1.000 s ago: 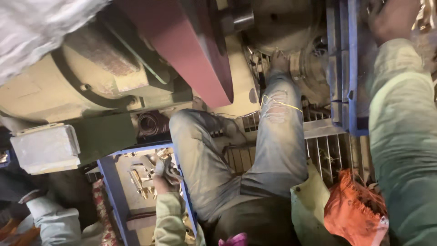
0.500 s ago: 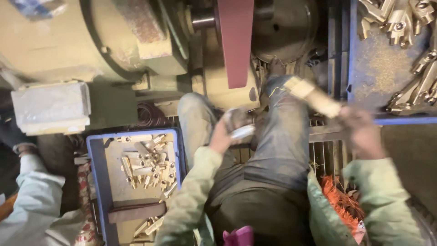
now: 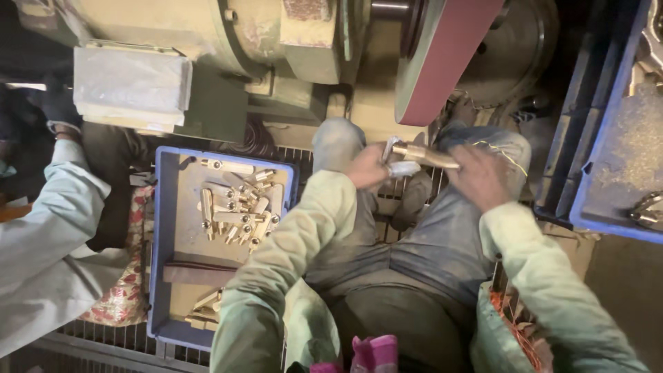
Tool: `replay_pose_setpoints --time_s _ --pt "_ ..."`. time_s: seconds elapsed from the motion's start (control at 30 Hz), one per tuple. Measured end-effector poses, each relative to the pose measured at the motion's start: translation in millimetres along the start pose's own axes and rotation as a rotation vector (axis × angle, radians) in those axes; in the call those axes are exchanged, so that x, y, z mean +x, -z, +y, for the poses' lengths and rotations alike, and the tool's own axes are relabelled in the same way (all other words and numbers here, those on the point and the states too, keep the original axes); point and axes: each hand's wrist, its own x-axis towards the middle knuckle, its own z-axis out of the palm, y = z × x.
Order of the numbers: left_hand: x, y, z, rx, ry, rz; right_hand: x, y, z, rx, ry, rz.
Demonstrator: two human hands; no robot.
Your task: The person sits on the floor and repeatedly picks up small brass-colored metal parts from a blue bin. They press each part against a moving belt sander to smooth or deburr it, then place the finished part into a second bin to the right.
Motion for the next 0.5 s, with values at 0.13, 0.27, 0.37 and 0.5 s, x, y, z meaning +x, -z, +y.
replay_pose_setpoints --time_s 0.13,0.27,0.37,0.5 --pt "21 13 6 -0.053 0.036 -0.068 27 -7 26 0.103 0.022 -0.058" --pt "25 1 10 -0.249 0.069 0.041 42 -16 31 0.179 -0.038 -0.096" --pt "27 -6 9 -0.255 0.187 0.114 42 -22 32 0.192 -0.104 -0.174" --pt "31 -4 11 -0.281 0.193 0.082 53 -25 37 0.121 -0.093 -0.288"
